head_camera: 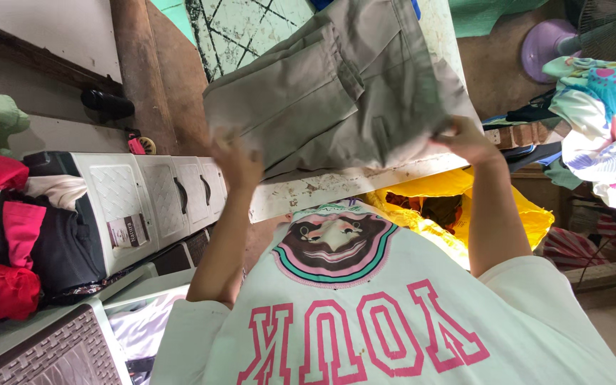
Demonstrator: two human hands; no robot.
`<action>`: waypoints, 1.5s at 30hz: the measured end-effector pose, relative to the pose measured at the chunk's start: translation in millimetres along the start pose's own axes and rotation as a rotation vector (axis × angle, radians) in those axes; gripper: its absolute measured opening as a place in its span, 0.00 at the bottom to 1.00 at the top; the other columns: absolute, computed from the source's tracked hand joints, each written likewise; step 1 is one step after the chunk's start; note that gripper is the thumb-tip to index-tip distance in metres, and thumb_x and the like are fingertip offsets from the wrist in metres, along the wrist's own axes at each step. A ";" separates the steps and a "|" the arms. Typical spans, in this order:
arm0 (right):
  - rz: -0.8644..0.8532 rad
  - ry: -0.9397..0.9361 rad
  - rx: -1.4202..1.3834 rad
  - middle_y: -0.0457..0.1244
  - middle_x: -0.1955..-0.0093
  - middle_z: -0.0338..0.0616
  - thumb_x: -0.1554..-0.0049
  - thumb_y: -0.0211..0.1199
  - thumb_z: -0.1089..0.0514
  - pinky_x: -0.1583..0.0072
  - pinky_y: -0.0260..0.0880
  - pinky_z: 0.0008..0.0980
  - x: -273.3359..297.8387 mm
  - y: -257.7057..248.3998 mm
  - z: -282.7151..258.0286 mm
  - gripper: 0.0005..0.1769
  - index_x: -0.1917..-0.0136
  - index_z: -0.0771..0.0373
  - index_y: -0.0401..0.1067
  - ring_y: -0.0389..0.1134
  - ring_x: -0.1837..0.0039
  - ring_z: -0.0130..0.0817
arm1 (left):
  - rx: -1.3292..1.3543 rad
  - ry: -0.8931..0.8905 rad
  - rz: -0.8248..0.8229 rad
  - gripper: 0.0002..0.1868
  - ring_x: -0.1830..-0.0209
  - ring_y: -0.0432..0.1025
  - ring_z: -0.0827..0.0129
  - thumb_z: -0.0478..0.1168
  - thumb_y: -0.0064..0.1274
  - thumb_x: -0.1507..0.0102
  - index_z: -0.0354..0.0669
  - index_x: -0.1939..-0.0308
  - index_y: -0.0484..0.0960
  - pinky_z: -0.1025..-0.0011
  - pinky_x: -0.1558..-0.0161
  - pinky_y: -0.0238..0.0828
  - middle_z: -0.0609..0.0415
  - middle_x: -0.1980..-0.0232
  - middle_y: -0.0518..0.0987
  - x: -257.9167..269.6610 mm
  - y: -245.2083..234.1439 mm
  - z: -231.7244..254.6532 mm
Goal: The person folds a pair of trousers and a shirt by hand on a tiled surface and places the trousers in a drawer.
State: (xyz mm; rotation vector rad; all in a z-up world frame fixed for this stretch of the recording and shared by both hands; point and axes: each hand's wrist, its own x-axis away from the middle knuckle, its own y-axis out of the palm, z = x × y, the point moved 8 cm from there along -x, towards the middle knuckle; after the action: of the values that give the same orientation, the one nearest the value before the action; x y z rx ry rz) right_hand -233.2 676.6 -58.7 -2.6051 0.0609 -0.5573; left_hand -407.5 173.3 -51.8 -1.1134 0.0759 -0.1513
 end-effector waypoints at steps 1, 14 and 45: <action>0.010 0.041 0.072 0.70 0.49 0.43 0.46 0.73 0.59 0.40 0.68 0.35 -2.8 7.2 -19.7 0.16 0.46 0.65 0.75 0.69 0.45 0.32 | 0.056 0.140 -0.035 0.34 0.25 0.53 0.45 0.37 0.63 0.41 0.48 0.31 0.70 0.43 0.31 0.52 0.41 0.27 0.58 5.7 -1.2 34.6; -0.240 -0.190 0.438 0.69 0.50 0.55 0.47 0.69 0.48 0.46 0.70 0.47 3.9 96.9 -191.0 0.28 0.36 0.59 0.68 0.71 0.47 0.55 | -0.222 1.125 -0.465 0.19 0.54 0.77 0.53 0.56 0.68 0.46 0.48 0.65 0.83 0.50 0.33 0.56 0.50 0.63 0.82 -31.3 -38.2 242.0; -0.056 -1.903 0.668 0.67 0.53 0.46 0.33 0.66 0.60 0.43 0.68 0.41 -14.6 183.4 -516.8 0.03 0.47 0.61 0.77 0.68 0.49 0.44 | -1.038 -0.445 0.110 0.35 0.38 0.70 0.58 0.66 0.65 0.52 0.42 0.55 0.87 0.39 0.36 0.54 0.43 0.37 0.73 221.6 -356.0 -155.0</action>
State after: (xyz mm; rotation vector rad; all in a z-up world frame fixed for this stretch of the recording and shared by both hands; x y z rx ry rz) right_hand -441.6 288.7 268.4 -1.5212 -0.6454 1.6103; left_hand -239.5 -153.5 202.8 -2.1464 -0.2084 0.2764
